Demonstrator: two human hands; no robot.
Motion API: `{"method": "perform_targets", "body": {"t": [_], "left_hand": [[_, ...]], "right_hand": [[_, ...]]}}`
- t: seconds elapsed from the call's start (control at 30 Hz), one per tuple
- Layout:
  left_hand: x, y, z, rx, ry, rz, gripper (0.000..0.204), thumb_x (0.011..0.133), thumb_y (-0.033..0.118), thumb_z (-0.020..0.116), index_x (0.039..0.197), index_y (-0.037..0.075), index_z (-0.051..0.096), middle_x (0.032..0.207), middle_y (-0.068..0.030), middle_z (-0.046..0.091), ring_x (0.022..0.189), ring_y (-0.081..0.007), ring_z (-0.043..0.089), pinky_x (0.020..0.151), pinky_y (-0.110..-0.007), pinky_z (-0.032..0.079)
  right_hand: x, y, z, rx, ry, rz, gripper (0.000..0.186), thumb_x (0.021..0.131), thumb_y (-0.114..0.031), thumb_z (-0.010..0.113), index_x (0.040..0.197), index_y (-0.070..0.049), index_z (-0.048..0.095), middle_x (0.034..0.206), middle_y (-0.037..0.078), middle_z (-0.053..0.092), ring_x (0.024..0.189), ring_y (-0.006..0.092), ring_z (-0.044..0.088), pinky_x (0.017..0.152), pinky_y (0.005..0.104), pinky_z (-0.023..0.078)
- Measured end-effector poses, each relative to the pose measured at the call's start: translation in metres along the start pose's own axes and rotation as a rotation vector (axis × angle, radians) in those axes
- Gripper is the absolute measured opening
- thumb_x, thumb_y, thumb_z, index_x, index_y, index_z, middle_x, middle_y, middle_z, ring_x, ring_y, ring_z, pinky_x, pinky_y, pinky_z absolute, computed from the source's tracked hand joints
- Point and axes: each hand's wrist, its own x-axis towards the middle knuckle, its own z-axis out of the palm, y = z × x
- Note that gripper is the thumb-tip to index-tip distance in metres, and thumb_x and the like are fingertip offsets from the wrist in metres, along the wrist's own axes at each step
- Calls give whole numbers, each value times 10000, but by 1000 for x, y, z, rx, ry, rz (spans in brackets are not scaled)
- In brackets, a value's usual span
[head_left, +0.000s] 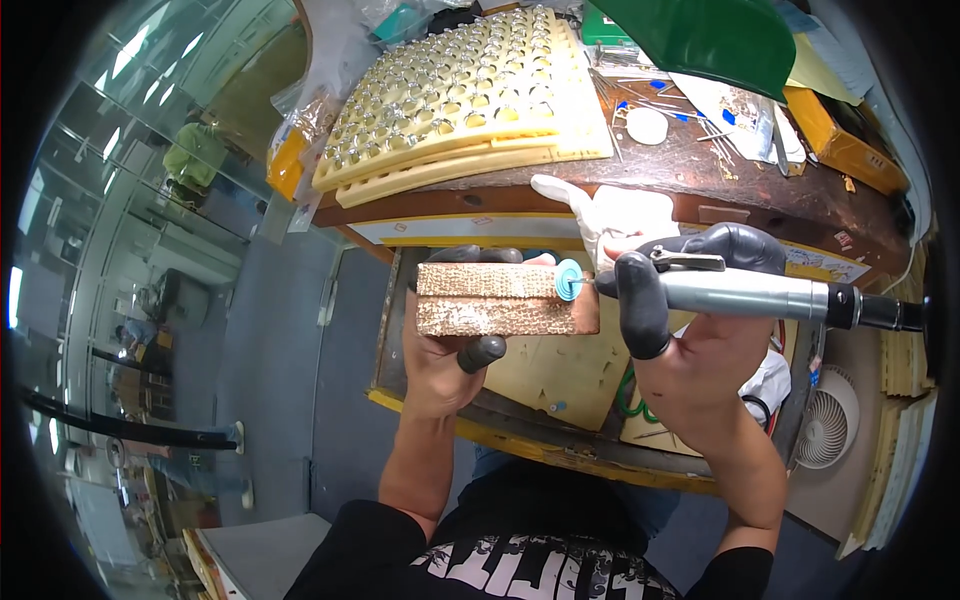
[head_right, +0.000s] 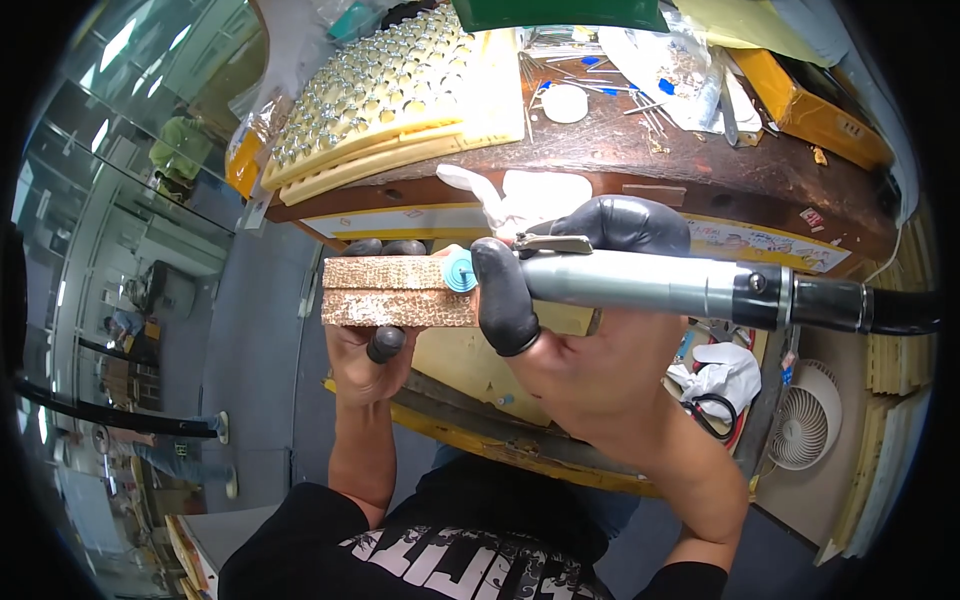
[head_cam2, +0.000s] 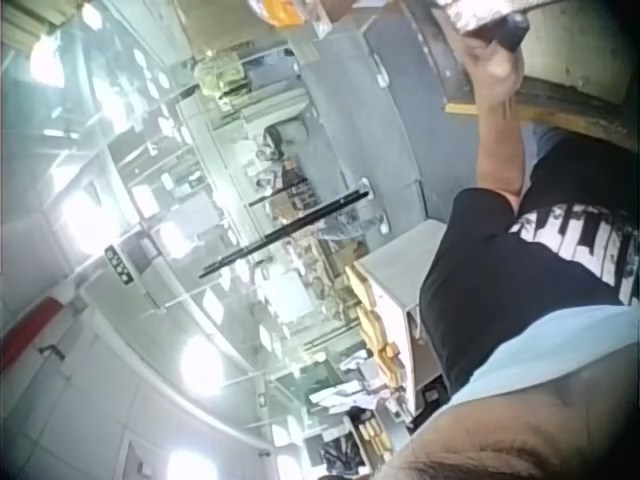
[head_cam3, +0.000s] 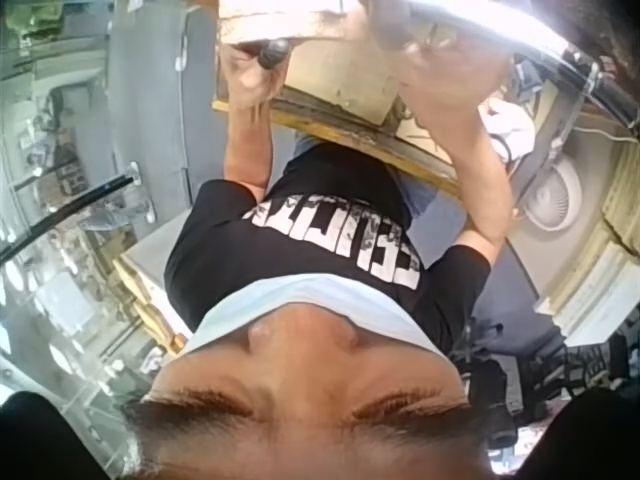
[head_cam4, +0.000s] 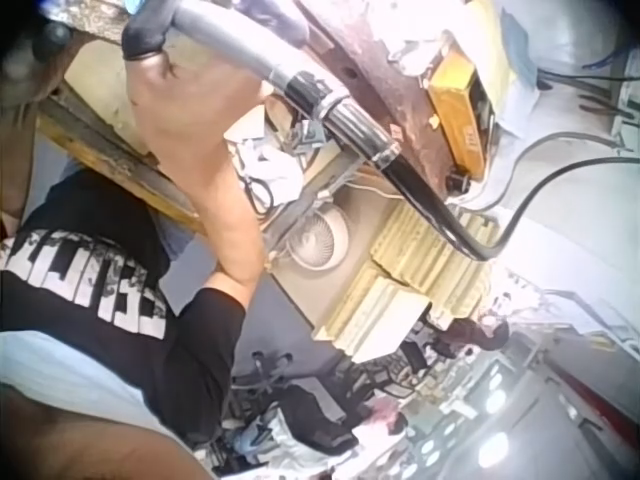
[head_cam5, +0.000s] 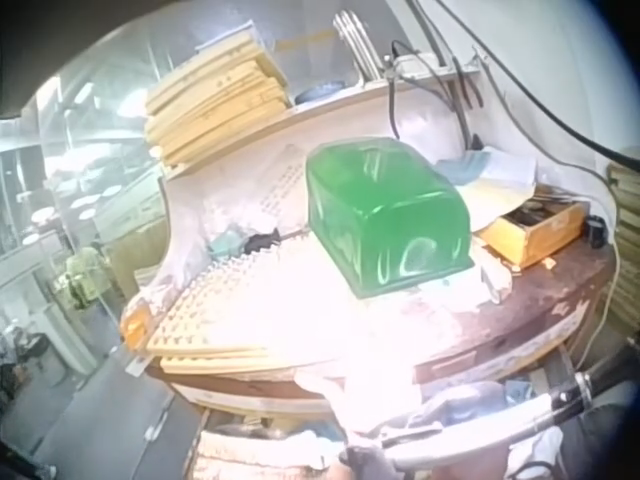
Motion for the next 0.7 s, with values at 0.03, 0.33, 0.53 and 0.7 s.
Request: {"method": "perform_targets", "body": {"t": [0.03,0.33,0.53,0.7], "left_hand": [[0,0,1,0,1,0,776,815,139,814,1448,52,373,1401,-197,492,1310,-353,497,1094,-538,444],[-7,-5,-10,117,105,35,759,803,151,825,1425,52,400,1376,-201,518,1284,-350,526,1097,-539,440],[-6,-1,2,138,133,39,796,772,110,841,1422,28,389,1360,-202,527,1277,-321,532,1088,-486,448],[-4,-1,3,142,77,80,745,741,-10,827,1368,19,424,1337,-213,557,1275,-319,543,1043,-446,492]], "right_hand": [[0,0,0,-27,3,-15,221,820,54,697,984,21,551,907,68,637,837,135,611,793,263,444],[2,-9,4,-72,39,38,49,823,7,711,861,-7,684,839,46,662,804,160,592,775,311,438],[3,-8,7,-87,50,-17,151,753,-107,833,786,-30,708,834,81,636,749,211,605,651,322,474],[4,-12,7,-80,67,-74,143,776,-67,801,867,-16,702,845,70,656,778,203,615,725,320,470]]}}
